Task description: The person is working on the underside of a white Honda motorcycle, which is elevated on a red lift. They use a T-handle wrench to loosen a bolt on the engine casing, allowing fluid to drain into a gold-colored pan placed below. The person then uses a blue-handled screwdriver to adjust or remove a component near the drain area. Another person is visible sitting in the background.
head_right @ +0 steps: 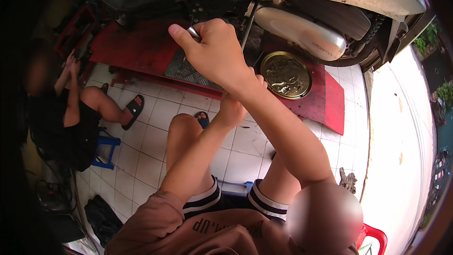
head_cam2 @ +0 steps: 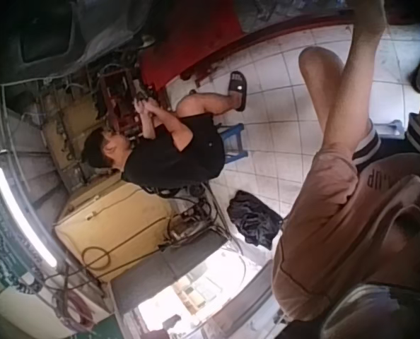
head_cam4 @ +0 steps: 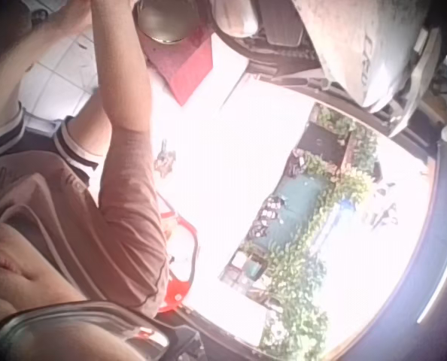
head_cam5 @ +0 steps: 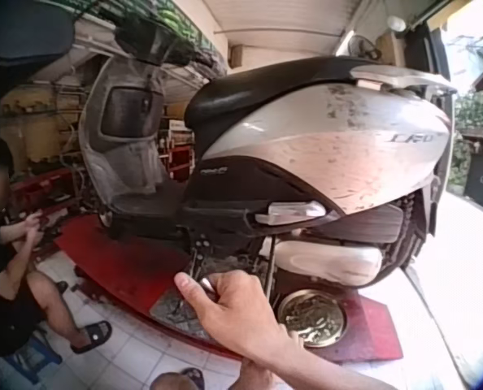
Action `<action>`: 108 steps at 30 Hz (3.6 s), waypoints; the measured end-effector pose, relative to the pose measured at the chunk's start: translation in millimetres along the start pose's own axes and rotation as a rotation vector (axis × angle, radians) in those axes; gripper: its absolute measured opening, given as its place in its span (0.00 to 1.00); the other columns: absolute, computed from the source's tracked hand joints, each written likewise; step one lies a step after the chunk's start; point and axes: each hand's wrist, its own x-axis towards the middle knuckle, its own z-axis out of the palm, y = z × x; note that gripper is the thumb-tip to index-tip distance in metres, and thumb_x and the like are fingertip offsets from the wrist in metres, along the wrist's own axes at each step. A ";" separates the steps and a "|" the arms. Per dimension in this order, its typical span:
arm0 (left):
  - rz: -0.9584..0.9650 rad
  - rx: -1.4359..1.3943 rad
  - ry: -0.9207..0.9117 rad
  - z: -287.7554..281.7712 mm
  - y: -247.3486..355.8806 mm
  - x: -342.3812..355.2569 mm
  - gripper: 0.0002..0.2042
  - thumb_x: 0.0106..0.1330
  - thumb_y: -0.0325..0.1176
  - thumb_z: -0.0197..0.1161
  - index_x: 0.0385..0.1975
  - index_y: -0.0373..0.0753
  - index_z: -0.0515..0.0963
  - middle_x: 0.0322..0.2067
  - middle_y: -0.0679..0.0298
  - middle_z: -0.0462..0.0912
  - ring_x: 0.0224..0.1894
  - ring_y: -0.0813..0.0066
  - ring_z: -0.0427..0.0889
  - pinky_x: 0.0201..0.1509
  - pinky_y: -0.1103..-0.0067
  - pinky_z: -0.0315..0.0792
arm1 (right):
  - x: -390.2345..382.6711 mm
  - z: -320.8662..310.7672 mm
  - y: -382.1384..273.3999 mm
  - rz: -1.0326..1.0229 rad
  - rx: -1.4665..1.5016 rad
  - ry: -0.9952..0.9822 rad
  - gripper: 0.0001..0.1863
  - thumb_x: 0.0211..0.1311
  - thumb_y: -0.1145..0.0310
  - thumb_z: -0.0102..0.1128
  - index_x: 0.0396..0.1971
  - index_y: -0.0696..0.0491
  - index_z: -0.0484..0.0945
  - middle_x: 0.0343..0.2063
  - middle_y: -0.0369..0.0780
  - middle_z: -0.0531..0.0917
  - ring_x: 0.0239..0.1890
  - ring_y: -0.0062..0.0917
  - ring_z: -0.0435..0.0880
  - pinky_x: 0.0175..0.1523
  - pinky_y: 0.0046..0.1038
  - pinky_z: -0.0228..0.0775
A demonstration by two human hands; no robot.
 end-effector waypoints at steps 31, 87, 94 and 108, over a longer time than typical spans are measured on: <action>-0.097 1.431 -0.050 -1.7 125.3 31.3 0.30 0.73 0.48 0.45 0.09 0.32 0.67 0.06 0.56 0.64 0.11 0.62 0.63 0.20 0.68 0.59 | -29.3 -19.2 66.8 -0.332 1.314 0.071 0.25 0.71 0.59 0.39 0.10 0.45 0.50 0.07 0.28 0.46 0.11 0.17 0.40 0.18 0.24 0.35; -0.699 1.834 -0.825 -28.9 -35.0 49.5 0.18 0.66 0.42 0.56 0.46 0.33 0.71 0.40 0.50 0.78 0.42 0.56 0.80 0.46 0.65 0.73 | -81.1 -138.9 204.8 0.459 0.138 0.174 0.30 0.67 0.55 0.51 0.07 0.57 0.65 0.07 0.32 0.62 0.10 0.18 0.56 0.18 0.30 0.50; -0.906 2.026 -0.240 -149.7 -64.8 96.8 0.22 0.62 0.46 0.61 0.38 0.26 0.77 0.37 0.41 0.81 0.42 0.52 0.83 0.46 0.61 0.77 | -47.7 -96.8 243.7 0.367 -0.287 0.254 0.29 0.66 0.56 0.52 0.14 0.68 0.71 0.11 0.56 0.68 0.17 0.47 0.71 0.27 0.41 0.63; -0.998 1.785 -0.214 -152.9 -52.1 119.5 0.22 0.56 0.46 0.59 0.35 0.29 0.81 0.38 0.41 0.81 0.45 0.48 0.81 0.50 0.66 0.75 | -24.3 -16.9 240.2 0.324 -0.181 0.349 0.27 0.68 0.60 0.50 0.14 0.66 0.74 0.11 0.55 0.71 0.19 0.54 0.71 0.26 0.42 0.62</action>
